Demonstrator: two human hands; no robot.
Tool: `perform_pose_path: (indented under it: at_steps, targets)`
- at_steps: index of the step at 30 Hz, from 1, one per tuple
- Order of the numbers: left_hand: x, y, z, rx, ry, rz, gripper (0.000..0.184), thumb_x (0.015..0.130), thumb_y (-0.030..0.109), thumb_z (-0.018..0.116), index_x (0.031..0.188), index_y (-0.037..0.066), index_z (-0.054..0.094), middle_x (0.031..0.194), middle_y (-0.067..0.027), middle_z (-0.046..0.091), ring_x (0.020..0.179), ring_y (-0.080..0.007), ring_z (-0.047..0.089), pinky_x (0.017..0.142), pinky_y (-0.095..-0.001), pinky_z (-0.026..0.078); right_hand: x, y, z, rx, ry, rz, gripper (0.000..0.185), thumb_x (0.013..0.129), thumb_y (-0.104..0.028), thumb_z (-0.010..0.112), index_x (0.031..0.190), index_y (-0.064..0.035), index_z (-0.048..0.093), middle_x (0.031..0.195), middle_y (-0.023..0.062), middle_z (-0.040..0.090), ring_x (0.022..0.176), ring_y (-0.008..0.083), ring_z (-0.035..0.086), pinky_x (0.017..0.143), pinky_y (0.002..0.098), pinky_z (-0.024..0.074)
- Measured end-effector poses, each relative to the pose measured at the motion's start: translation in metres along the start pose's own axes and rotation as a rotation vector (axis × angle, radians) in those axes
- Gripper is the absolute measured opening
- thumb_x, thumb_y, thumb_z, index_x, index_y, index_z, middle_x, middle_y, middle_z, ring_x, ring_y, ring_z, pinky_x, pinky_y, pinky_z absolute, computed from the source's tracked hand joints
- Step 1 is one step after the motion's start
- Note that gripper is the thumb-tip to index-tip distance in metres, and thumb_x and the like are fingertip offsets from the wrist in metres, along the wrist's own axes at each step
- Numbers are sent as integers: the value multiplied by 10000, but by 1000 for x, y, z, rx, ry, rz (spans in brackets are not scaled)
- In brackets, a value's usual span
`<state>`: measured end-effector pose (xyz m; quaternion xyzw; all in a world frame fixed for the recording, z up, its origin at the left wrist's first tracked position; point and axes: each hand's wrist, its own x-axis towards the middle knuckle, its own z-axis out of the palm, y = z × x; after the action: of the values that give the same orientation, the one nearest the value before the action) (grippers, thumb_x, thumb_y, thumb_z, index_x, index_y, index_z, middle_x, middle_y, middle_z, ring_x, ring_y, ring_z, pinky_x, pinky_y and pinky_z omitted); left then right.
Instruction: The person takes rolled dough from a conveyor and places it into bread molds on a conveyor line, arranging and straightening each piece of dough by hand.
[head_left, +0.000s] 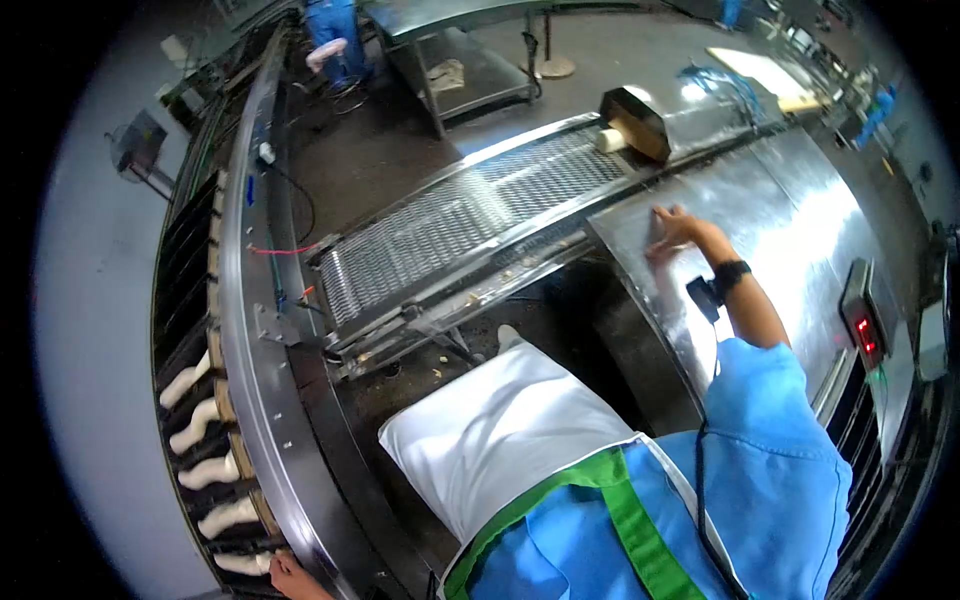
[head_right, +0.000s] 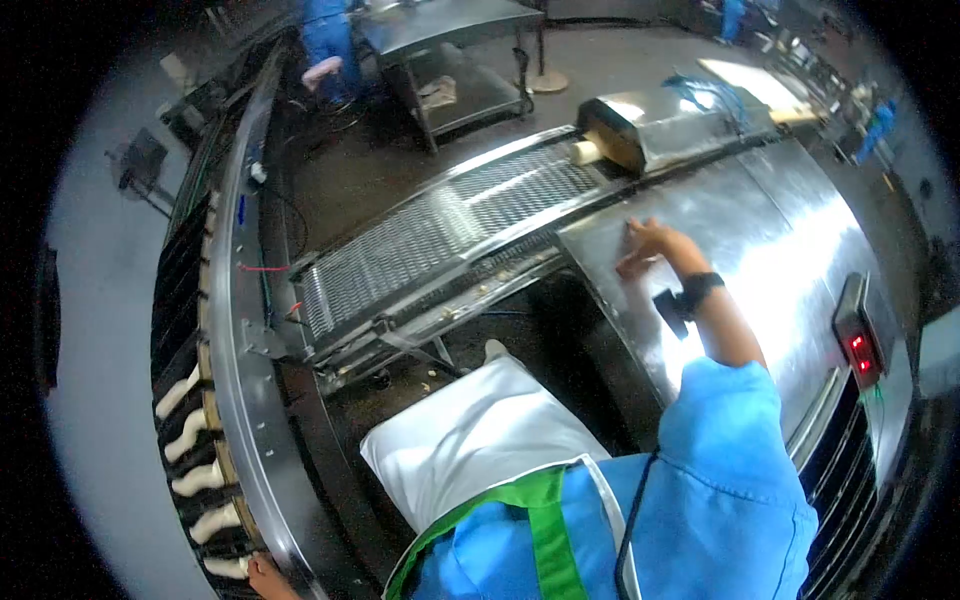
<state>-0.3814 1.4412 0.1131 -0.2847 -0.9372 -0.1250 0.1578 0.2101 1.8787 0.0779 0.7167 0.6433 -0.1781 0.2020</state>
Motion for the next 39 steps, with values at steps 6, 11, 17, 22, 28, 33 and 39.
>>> perform_pose_path:
  at_steps: [6, 11, 17, 22, 28, 33, 39]
  targets:
    - [16, -24, 38, 106, 316, 253, 314, 789, 295, 491, 749, 1, 592, 658, -169, 560, 562, -309, 511, 512, -398, 400, 55, 9, -4, -21, -56, -251, 959, 493, -502, 690, 1247, -117, 240, 1209, 165, 366, 1052, 299, 425, 834, 372, 382]
    - [30, -12, 37, -16, 136, 162, 262, 786, 236, 492, 866, -7, 550, 938, -139, 535, 927, -277, 458, 822, -361, 334, 76, -62, -49, -224, 449, -167, 543, 629, -277, 634, 1100, -115, 419, 1095, 150, 459, 804, 309, 551, 682, 374, 460]
    - [-7, 37, 17, -138, 107, 47, 171, 731, 144, 516, 829, 11, 558, 977, -145, 517, 990, -302, 421, 866, -366, 311, 180, -119, -35, -233, 685, -578, 429, 767, -153, 474, 1180, -168, 359, 1235, 156, 313, 1114, 350, 321, 859, 435, 361]
    - [-1, 29, 31, -156, 94, -63, 145, 715, 130, 526, 797, 16, 563, 969, -122, 524, 995, -286, 415, 835, -364, 319, 222, -171, -5, -331, 857, -650, 337, 705, -81, 472, 1042, -82, 454, 936, 190, 501, 914, 369, 450, 703, 410, 416]
    - [14, 9, 72, -206, 217, -1, 133, 712, 143, 542, 787, 37, 572, 977, -120, 523, 995, -288, 415, 846, -369, 314, 167, -192, -123, 866, 332, -682, 272, 757, -331, 457, 824, -69, 427, 697, 36, 479, 550, 177, 497, 442, 337, 467]
    - [57, 38, 99, -219, 162, 22, 186, 714, 172, 548, 862, 60, 559, 1023, -100, 492, 1017, -282, 398, 839, -395, 313, -9, -265, -224, 999, 487, -1054, 386, 768, -185, 505, 1112, -48, 395, 1025, 76, 477, 852, 161, 521, 649, 268, 470]
    - [96, 49, 137, -253, 262, 84, 360, 702, 212, 562, 1028, 84, 478, 1065, -98, 449, 1038, -273, 371, 847, -418, 285, -102, -389, -228, 1089, 636, -1469, 379, 770, -168, 527, 1095, -17, 403, 1034, 111, 465, 964, 212, 482, 775, 323, 451]
